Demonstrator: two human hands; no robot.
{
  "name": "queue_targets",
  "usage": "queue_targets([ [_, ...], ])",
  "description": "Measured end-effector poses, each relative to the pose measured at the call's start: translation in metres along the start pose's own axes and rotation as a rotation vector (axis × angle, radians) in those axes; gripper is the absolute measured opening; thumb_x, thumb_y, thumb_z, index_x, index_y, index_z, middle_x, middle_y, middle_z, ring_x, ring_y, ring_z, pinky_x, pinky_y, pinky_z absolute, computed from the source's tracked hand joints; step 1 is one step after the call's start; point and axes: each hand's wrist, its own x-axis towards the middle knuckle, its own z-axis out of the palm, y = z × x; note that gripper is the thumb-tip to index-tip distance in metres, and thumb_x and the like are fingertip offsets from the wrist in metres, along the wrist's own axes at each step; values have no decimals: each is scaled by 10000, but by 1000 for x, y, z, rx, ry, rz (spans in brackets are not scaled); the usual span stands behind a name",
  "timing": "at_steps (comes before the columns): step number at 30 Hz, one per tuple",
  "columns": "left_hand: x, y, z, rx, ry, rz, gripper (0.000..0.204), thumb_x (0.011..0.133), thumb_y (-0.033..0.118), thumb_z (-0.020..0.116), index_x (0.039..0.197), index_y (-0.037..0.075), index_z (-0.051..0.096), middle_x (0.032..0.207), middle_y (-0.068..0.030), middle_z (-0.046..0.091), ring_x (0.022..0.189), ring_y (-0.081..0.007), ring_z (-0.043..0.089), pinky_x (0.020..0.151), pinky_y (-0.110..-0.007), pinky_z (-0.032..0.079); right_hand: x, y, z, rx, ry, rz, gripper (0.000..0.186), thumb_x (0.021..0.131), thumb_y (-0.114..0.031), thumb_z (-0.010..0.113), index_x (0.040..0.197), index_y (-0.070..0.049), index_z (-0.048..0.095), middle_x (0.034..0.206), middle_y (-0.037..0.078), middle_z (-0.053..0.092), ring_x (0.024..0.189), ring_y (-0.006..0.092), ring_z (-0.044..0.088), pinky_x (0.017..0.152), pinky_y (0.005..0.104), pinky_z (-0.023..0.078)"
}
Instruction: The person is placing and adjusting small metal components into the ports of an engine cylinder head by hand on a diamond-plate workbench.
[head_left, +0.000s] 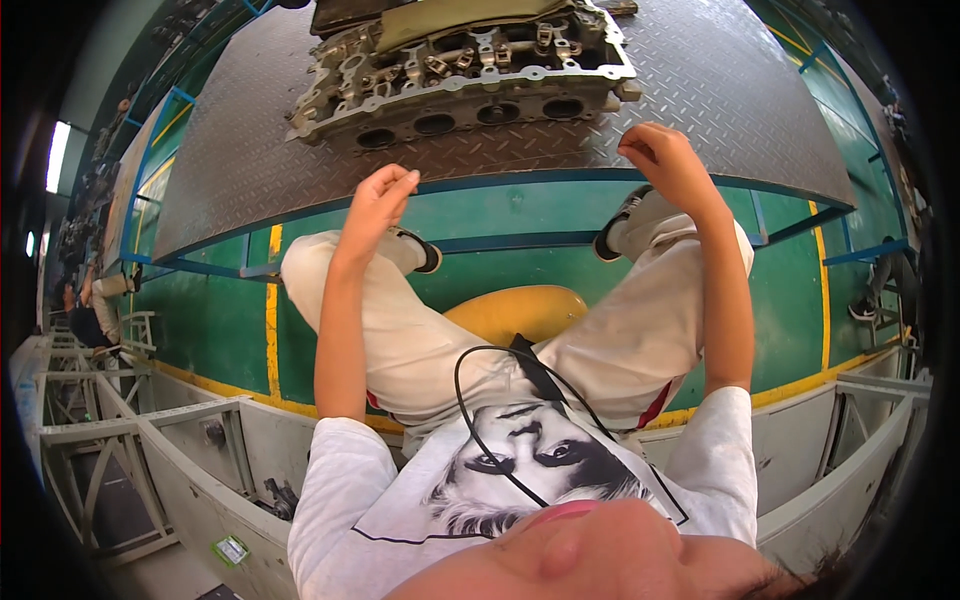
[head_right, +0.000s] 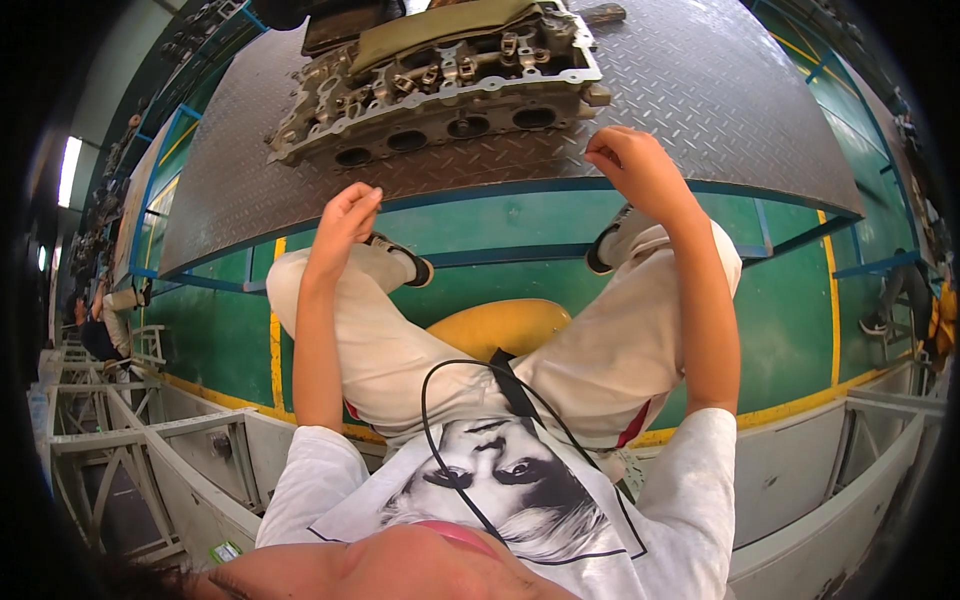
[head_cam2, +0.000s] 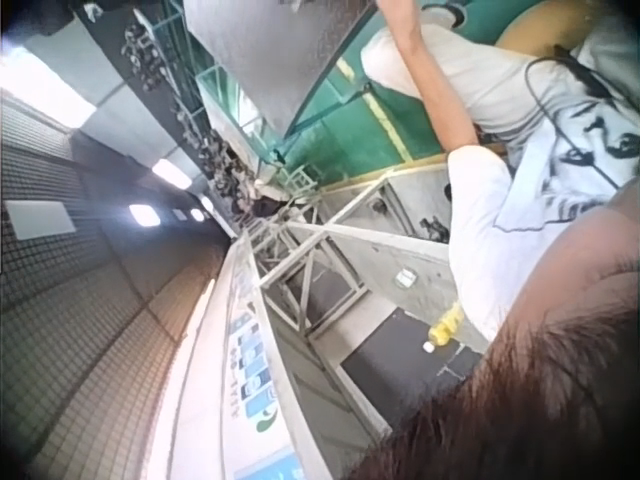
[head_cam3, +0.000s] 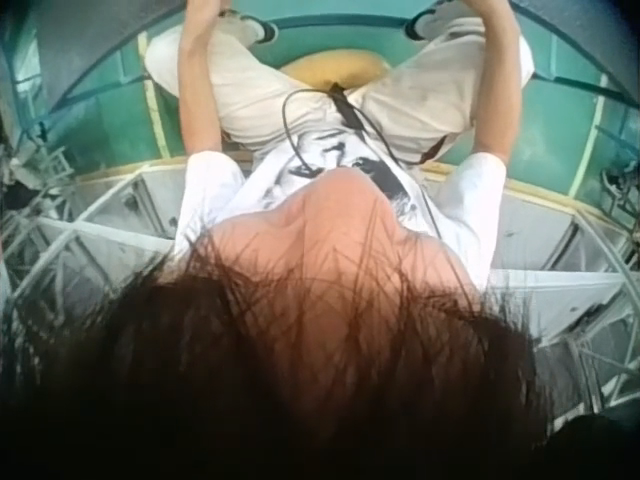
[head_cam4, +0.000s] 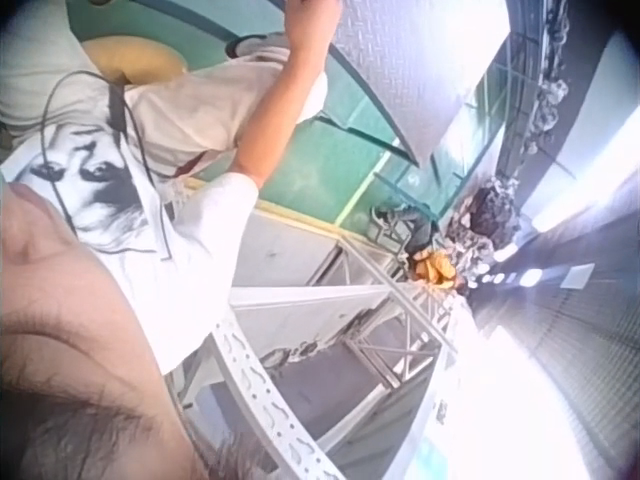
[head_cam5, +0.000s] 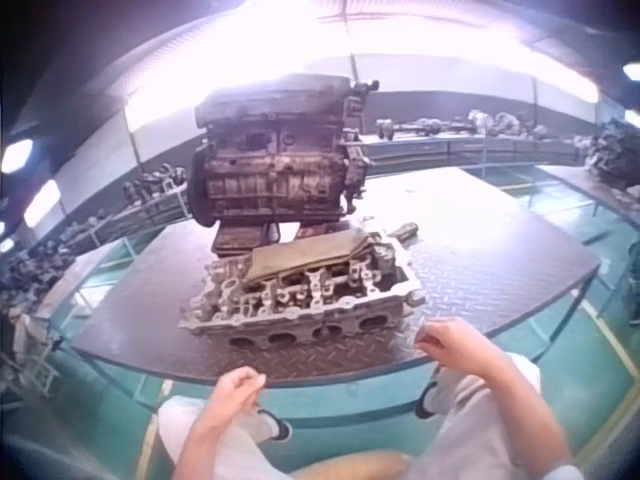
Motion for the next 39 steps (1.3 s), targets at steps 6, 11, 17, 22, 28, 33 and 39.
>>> queue_targets([
  [6, -3, 0, -2, 44, 19, 39, 226, 908, 263, 606, 827, 59, 552, 589, 91, 338, 494, -5, 251, 449, -200, 182, -12, 17, -2, 3, -29, 9, 88, 821, -70, 614, 867, 3, 627, 822, 148, 614, 744, 314, 586, 685, 371, 470],
  [11, -5, 3, 0, 133, 22, 45, 211, 900, 254, 614, 825, 63, 564, 596, 88, 356, 518, -9, 269, 467, -200, 197, -19, 20, -7, -55, 1, 10, 81, 816, -69, 611, 844, 2, 639, 821, 148, 613, 762, 333, 585, 693, 381, 471],
  [17, -8, 1, -13, 161, 93, 53, 201, 891, 241, 623, 813, 63, 569, 613, 91, 389, 538, -7, 279, 478, -201, 203, -19, 26, -9, -139, 22, 66, 128, 838, -137, 612, 854, -16, 649, 780, 144, 629, 718, 330, 591, 669, 394, 472],
  [22, 1, 16, -27, 379, 75, 78, 216, 889, 223, 634, 805, 33, 578, 679, 78, 469, 613, -5, 356, 539, -186, 274, -3, 37, -11, -148, 32, 142, 167, 850, -182, 623, 865, -17, 650, 742, 153, 636, 669, 320, 592, 640, 387, 473],
  [28, 11, 21, -46, 477, 102, 62, 227, 890, 229, 637, 787, 38, 573, 681, 77, 464, 625, -12, 357, 554, -187, 281, 31, 83, -6, 92, 75, 73, 141, 829, -136, 647, 867, 0, 644, 729, 131, 657, 642, 211, 616, 639, 319, 493],
  [33, 12, 14, -41, 504, 103, 53, 221, 885, 219, 640, 781, 37, 569, 655, 88, 437, 599, -8, 337, 529, -191, 259, 58, 101, -6, 148, -4, 131, 184, 837, -168, 632, 887, 8, 648, 742, 88, 674, 643, 150, 620, 622, 280, 500],
  [39, 13, 15, -35, 546, 98, 71, 229, 885, 216, 641, 774, 31, 563, 654, 84, 437, 597, -10, 332, 529, -190, 258, 73, 104, -10, 419, 1, 305, 222, 841, -262, 632, 865, -47, 677, 742, 4, 647, 590, 66, 533, 500, 215, 395],
])
